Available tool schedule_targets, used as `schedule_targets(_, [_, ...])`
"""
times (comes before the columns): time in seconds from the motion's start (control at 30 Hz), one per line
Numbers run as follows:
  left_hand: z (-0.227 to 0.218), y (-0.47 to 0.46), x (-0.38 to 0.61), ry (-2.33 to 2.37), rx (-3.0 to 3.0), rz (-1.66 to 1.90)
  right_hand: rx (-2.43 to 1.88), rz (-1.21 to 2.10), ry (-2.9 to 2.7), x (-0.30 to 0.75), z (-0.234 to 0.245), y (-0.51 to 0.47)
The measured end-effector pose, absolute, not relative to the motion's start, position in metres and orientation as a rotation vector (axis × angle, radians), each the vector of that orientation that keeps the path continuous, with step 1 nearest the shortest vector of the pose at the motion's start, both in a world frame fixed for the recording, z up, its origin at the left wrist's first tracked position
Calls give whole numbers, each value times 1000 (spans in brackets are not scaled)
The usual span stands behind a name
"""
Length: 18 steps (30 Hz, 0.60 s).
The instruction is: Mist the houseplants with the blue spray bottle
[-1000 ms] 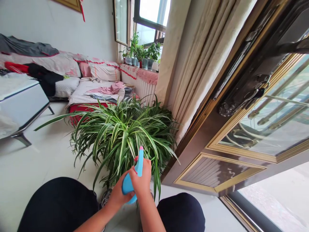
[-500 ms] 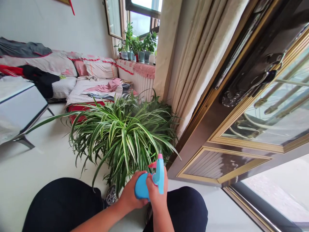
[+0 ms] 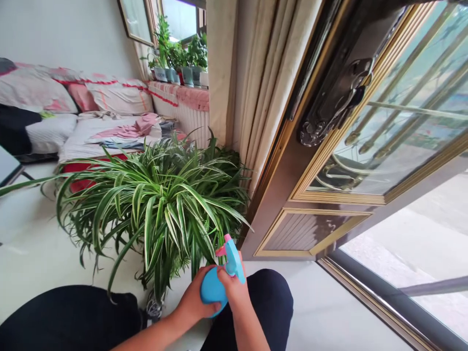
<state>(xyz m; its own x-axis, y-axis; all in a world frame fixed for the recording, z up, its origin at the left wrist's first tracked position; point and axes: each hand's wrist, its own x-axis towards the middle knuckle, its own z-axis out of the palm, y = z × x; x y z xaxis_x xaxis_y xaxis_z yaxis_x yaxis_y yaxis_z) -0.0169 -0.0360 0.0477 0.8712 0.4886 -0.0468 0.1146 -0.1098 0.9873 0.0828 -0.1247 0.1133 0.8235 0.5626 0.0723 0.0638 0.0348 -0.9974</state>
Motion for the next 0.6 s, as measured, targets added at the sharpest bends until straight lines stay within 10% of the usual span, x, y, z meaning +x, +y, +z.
schedule_targets(0.6, [41,-38,-4,384,1639,404,-1622,197,-424,71,116,-134])
